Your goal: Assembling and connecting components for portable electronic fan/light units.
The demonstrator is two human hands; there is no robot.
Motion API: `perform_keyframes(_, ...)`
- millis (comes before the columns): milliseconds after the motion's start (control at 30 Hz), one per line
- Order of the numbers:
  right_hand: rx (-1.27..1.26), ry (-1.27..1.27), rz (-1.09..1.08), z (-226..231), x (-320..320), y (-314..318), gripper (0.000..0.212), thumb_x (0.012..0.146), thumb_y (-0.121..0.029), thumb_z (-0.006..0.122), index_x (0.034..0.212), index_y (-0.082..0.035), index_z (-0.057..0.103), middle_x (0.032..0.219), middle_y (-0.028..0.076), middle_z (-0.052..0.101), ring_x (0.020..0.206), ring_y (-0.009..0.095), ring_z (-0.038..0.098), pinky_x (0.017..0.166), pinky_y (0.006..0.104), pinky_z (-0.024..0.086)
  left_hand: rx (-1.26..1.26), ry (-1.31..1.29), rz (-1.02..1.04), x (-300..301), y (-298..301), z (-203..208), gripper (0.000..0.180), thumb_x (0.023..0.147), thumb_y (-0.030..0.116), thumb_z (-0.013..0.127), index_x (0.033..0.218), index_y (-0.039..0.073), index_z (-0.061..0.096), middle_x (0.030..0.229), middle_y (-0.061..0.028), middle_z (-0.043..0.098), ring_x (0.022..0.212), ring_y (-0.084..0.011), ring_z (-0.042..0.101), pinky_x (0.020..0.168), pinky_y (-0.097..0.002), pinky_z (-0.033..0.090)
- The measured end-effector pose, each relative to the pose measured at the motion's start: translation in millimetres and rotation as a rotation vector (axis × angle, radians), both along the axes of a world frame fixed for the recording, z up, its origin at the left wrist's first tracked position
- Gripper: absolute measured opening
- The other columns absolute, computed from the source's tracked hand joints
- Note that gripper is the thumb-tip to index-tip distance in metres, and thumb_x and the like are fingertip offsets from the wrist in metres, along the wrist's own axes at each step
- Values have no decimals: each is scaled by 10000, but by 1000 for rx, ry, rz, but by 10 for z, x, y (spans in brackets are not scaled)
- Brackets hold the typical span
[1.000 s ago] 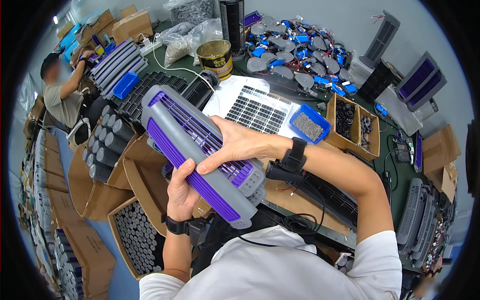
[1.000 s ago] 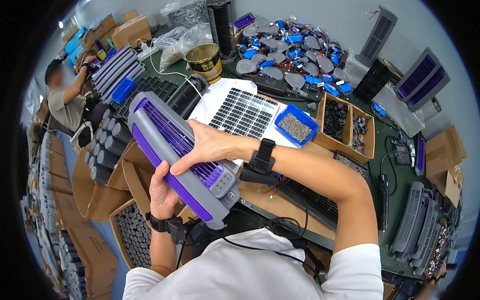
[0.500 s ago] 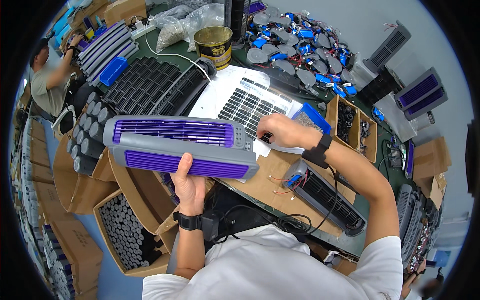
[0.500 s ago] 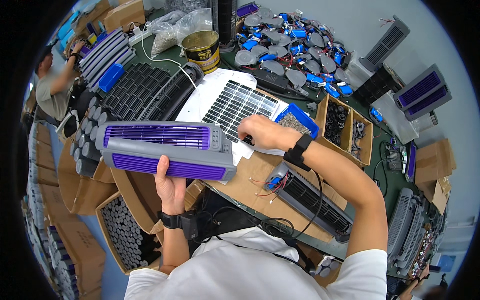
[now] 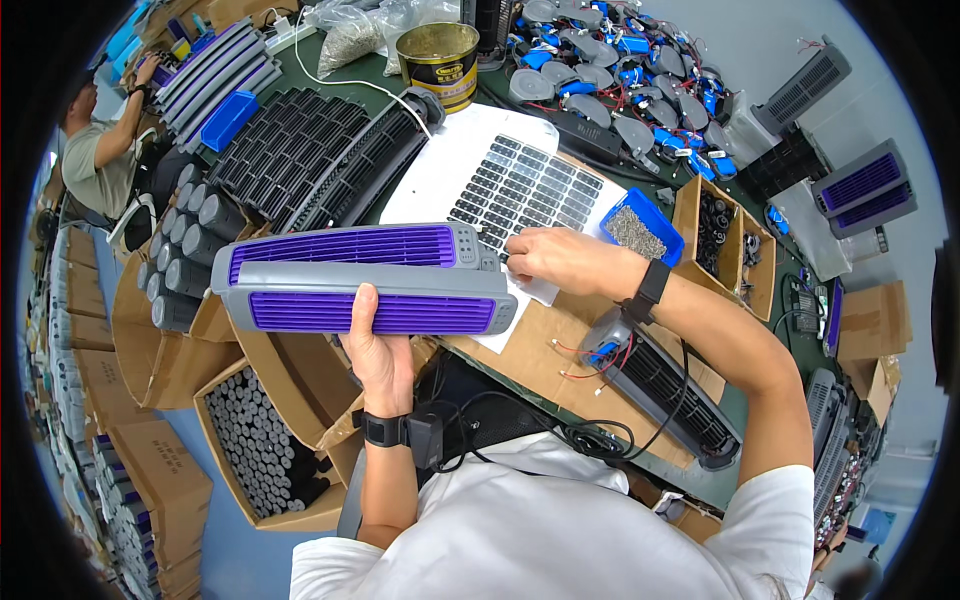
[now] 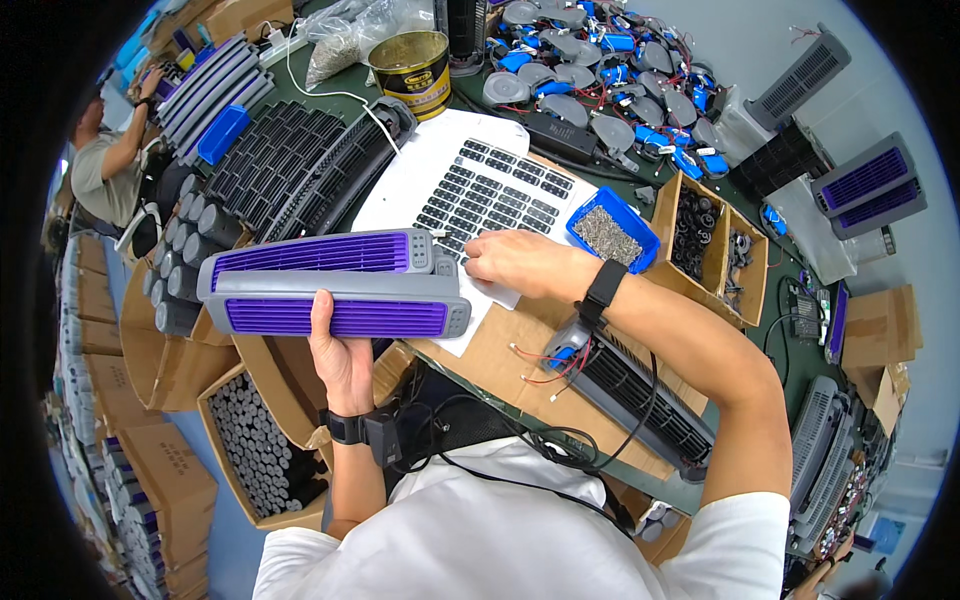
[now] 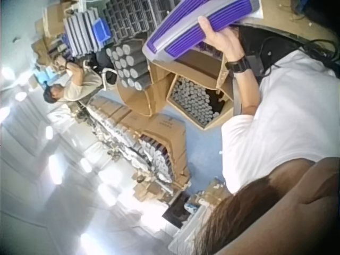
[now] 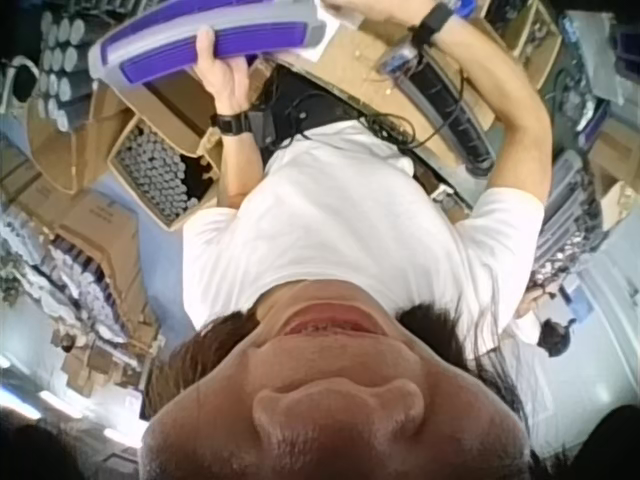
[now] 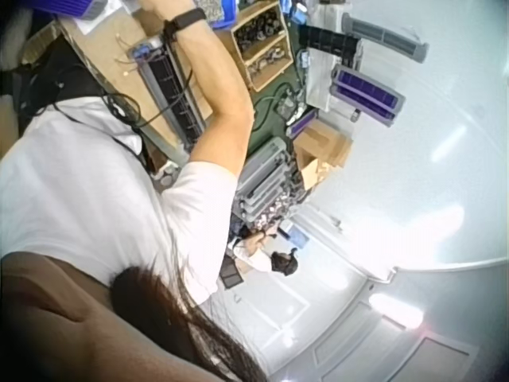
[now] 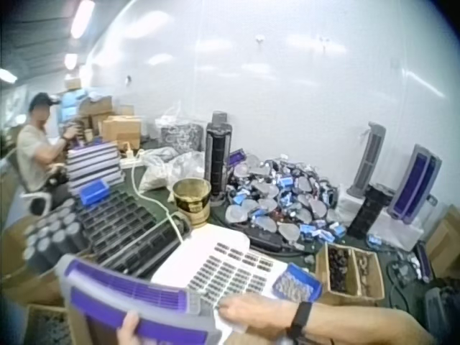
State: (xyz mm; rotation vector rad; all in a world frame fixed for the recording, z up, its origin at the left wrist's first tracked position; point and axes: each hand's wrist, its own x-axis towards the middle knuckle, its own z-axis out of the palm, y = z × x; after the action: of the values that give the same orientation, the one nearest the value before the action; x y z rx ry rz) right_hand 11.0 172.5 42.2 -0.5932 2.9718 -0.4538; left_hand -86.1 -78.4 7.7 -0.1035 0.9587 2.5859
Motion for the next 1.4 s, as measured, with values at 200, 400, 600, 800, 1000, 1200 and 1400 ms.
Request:
perform_keyframes(200, -15, 27, -97, 175, 172, -34, 57, 754, -21, 591, 807, -2, 587, 842, 112, 600, 825, 323, 633, 705, 406, 531, -67, 29, 61, 23, 79, 73, 439, 895, 113, 672, 1289, 17, 503, 1200, -95, 597, 1111, -204, 586, 1018, -358, 474)
perform_keyframes(400, -931, -128, -567, 508, 300, -419, 104, 774, 68, 704, 806, 17, 620, 775, 94, 658, 713, 156, 641, 674, 294, 523, -57, -18, 116, 40, 37, 80, 448, 870, 65, 698, 1285, 56, 529, 1187, -67, 599, 1074, -177, 596, 985, -333, 483)
perform_keyframes(600, -708, -52, -454, 399, 229, -571, 132, 787, 95, 675, 830, 8, 585, 772, 55, 602, 715, 140, 613, 677, 278, 517, -76, -15, 135, 40, 91, 94, 467, 860, 64, 713, 1289, 60, 529, 1195, -68, 596, 1078, -175, 596, 983, -331, 489)
perform_keyframes(800, -558, 95, -371, 300, 181, -622, 166, 743, 121, 648, 761, 0, 535, 715, 99, 585, 650, 211, 611, 597, 313, 506, -114, 41, 170, 44, 106, 91, 433, 868, 118, 712, 1253, 37, 530, 1150, -83, 615, 1062, -203, 612, 977, -351, 512)
perform_keyframes(1000, -456, 184, -297, 269, 172, -680, 203, 701, 130, 613, 722, -11, 468, 666, 117, 535, 603, 287, 574, 536, 358, 466, -73, -16, 154, 27, 88, 76, 468, 859, 47, 706, 1290, 59, 524, 1205, -66, 588, 1071, -168, 595, 973, -327, 498)
perform_keyframes(1200, -426, 192, -322, 286, 134, -710, 244, 649, 107, 651, 750, -34, 480, 726, 124, 557, 669, 356, 593, 555, 417, 463, -54, -3, 152, 22, 80, 50, 475, 857, 54, 710, 1293, 59, 522, 1201, -69, 589, 1072, -178, 596, 970, -333, 501)
perform_keyframes(1400, -426, 200, -413, 261, 167, -744, 404, 634, 120, 715, 911, -52, 477, 992, 123, 532, 778, 364, 620, 617, 427, 529, -70, 24, 124, 18, 92, 38, 446, 876, 149, 708, 1261, 29, 515, 1163, -90, 601, 1096, -209, 594, 1006, -357, 492)
